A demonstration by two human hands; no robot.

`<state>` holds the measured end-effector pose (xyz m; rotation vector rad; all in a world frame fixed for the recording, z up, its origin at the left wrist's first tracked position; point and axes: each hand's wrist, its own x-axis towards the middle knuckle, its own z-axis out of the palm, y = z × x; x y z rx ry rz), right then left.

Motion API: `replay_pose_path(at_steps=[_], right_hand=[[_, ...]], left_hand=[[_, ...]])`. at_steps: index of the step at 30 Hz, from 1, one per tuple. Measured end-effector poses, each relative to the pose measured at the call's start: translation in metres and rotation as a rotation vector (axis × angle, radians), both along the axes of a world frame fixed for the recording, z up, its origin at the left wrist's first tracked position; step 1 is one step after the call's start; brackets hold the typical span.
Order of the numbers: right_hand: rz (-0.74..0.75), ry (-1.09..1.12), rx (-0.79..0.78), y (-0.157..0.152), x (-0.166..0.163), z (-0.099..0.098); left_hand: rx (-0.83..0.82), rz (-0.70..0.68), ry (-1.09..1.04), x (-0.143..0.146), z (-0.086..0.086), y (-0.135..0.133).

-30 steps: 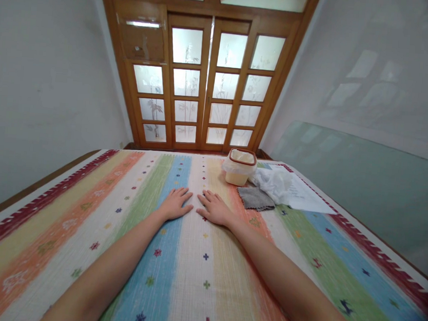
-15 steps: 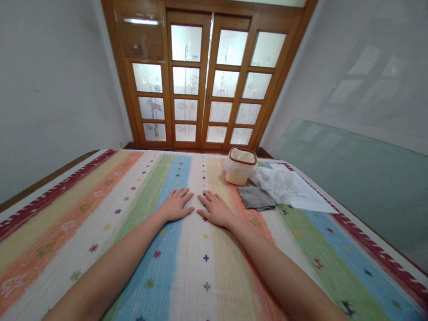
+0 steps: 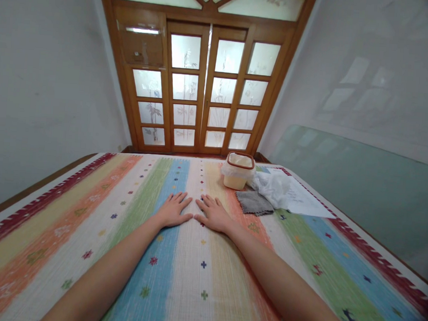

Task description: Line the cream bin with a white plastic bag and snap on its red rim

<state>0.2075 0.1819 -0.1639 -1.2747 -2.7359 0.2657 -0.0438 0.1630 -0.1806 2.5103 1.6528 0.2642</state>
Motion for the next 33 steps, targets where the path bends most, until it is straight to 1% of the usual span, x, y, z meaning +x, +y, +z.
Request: replay_pose_path(at_steps=[23,33], right_hand=[[0.042,0.014,-0.014,-0.0040,0.0040,0.0028],[0.048,0.017,-0.031,-0.0043,0.0060,0.0018]], left_hand=[[0.015,-0.024,-0.040,-0.0035,0.0054,-0.0066],[0.016,-0.022,-0.053,-0.0056,0.0030,-0.0072]])
